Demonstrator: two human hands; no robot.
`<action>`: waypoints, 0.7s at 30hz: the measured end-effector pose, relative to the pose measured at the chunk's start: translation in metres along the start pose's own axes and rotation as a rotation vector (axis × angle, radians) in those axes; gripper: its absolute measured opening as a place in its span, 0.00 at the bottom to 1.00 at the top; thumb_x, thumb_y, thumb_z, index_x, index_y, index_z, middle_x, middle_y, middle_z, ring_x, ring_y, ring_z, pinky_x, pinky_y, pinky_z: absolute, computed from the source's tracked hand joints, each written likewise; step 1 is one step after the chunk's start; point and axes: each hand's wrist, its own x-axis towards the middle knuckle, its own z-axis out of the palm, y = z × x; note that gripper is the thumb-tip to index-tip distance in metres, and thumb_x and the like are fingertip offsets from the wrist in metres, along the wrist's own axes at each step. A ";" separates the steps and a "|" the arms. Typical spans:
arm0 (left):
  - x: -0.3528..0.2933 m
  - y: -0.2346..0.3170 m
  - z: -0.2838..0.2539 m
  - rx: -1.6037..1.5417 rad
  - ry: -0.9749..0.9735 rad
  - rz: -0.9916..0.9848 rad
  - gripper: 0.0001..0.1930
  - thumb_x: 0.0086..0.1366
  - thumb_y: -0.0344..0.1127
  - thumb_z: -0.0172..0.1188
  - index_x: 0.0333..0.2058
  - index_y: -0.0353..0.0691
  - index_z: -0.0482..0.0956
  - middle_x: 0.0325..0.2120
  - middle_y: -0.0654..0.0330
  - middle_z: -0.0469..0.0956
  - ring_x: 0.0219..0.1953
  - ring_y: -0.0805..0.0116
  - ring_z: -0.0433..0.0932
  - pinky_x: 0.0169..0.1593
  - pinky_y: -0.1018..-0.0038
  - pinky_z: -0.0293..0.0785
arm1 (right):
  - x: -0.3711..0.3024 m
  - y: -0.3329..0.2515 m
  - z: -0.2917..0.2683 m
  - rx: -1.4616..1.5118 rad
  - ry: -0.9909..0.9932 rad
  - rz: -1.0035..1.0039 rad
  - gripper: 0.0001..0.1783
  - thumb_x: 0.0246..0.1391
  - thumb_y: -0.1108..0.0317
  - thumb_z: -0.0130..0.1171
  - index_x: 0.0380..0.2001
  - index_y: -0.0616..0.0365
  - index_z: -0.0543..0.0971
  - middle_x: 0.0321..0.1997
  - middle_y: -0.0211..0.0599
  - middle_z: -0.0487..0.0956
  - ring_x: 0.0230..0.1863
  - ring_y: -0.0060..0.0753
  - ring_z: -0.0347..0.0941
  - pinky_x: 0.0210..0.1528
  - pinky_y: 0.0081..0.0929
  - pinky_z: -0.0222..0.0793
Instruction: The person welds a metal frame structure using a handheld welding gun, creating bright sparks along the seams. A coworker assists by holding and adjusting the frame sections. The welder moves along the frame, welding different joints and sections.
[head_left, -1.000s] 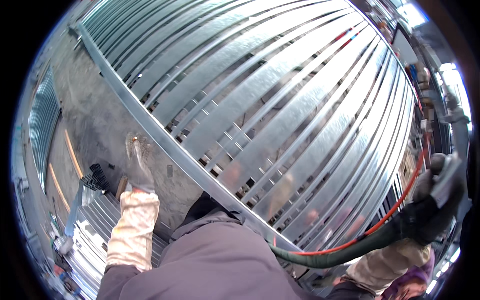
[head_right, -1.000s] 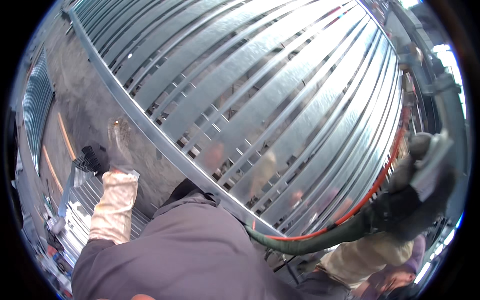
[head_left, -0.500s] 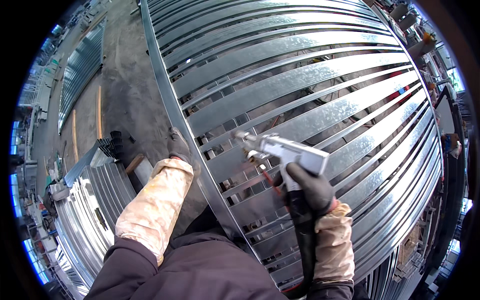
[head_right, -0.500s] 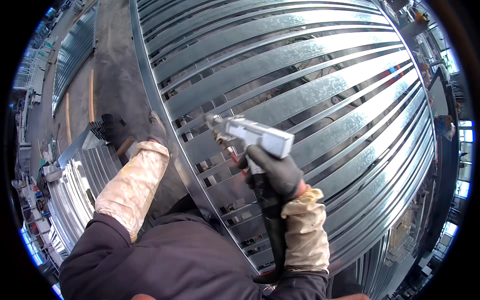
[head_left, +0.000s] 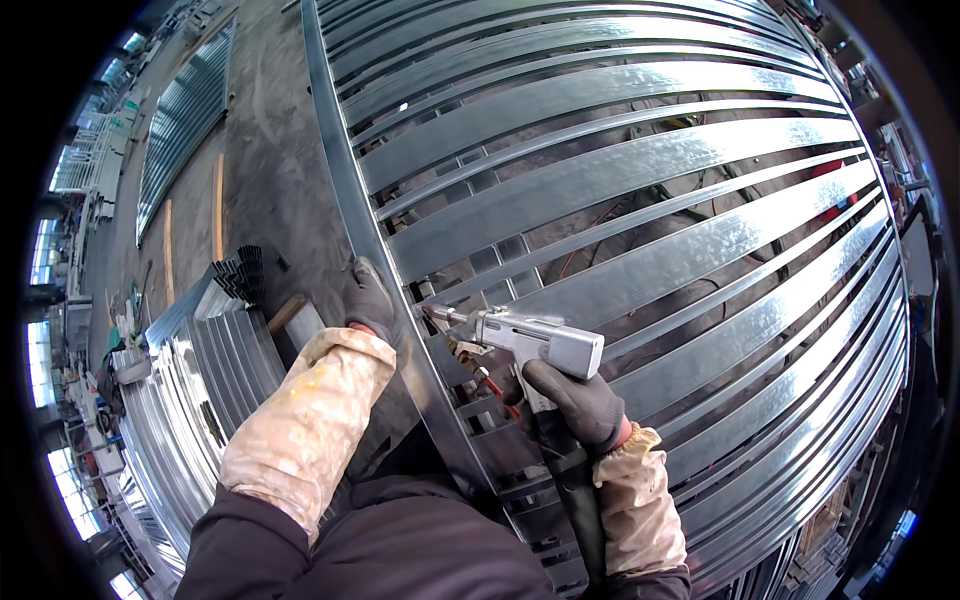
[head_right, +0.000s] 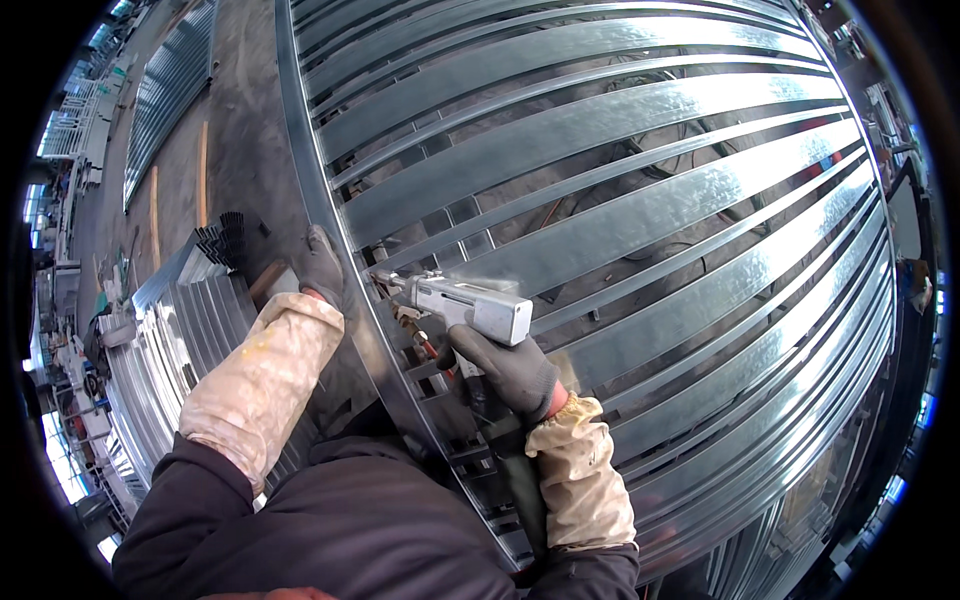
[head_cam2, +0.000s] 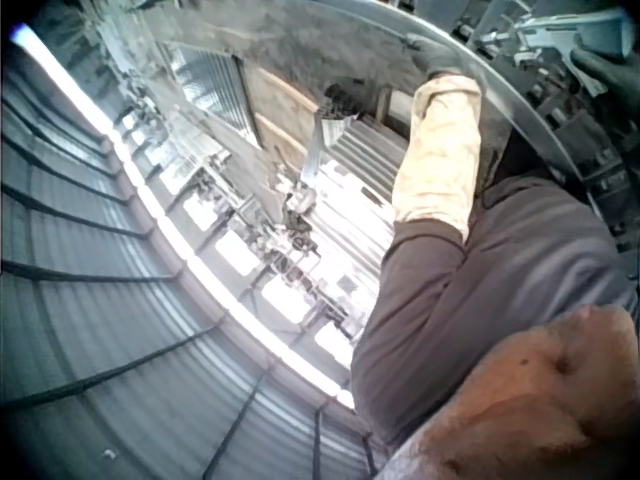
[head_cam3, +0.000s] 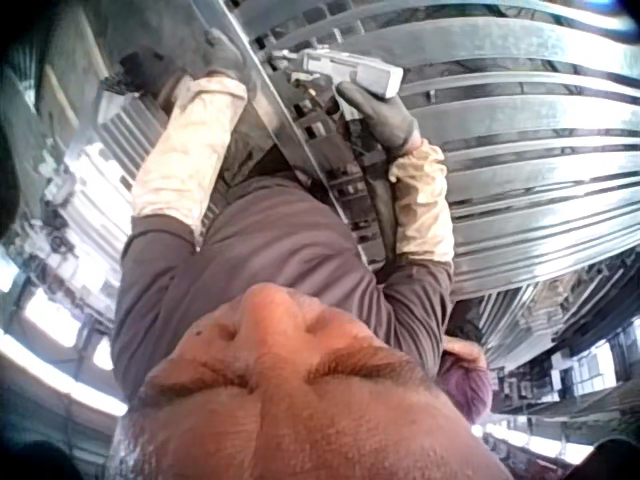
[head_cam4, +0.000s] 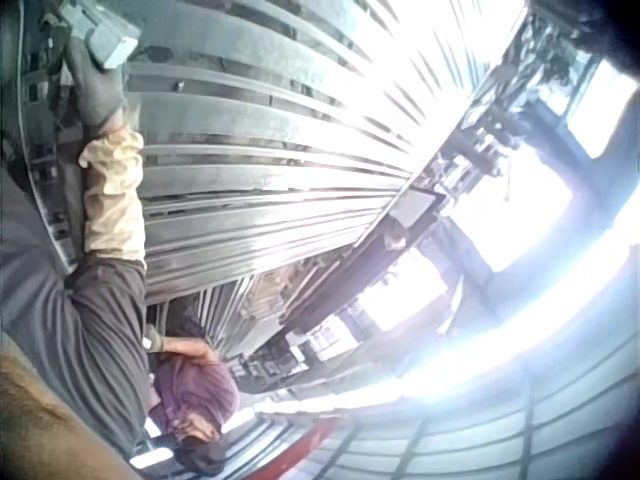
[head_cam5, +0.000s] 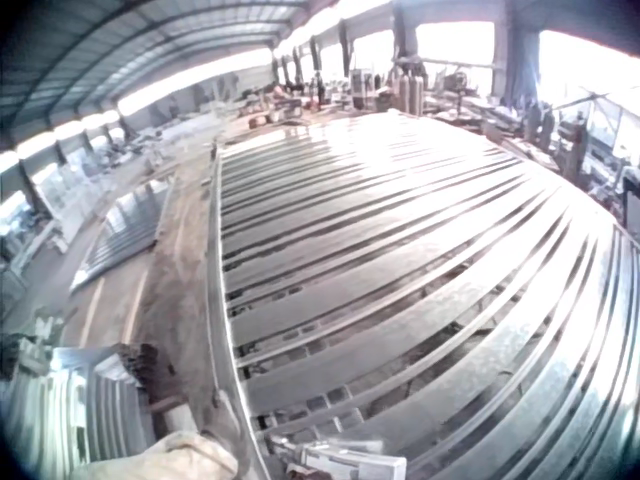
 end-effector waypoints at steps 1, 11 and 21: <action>0.001 -0.002 0.000 -0.001 0.005 0.010 0.25 0.73 0.50 0.42 0.48 0.30 0.75 0.41 0.40 0.79 0.44 0.45 0.77 0.44 0.63 0.71 | 0.003 0.001 0.000 -0.019 0.002 -0.045 0.17 0.62 0.60 0.50 0.29 0.62 0.80 0.27 0.29 0.78 0.23 0.19 0.71 0.25 0.21 0.67; 0.005 -0.004 -0.001 -0.023 -0.146 -0.101 0.27 0.73 0.51 0.39 0.50 0.30 0.74 0.45 0.39 0.77 0.49 0.40 0.74 0.50 0.60 0.70 | 0.013 0.010 0.000 0.079 -0.025 0.008 0.17 0.64 0.57 0.52 0.42 0.62 0.77 0.30 0.35 0.81 0.25 0.23 0.76 0.27 0.21 0.71; 0.000 0.002 -0.002 -0.004 -0.113 -0.088 0.28 0.73 0.52 0.39 0.52 0.30 0.73 0.48 0.38 0.75 0.52 0.40 0.72 0.51 0.60 0.69 | 0.015 0.011 -0.003 0.085 -0.018 0.066 0.15 0.63 0.61 0.54 0.44 0.62 0.77 0.33 0.30 0.78 0.34 0.21 0.73 0.36 0.22 0.70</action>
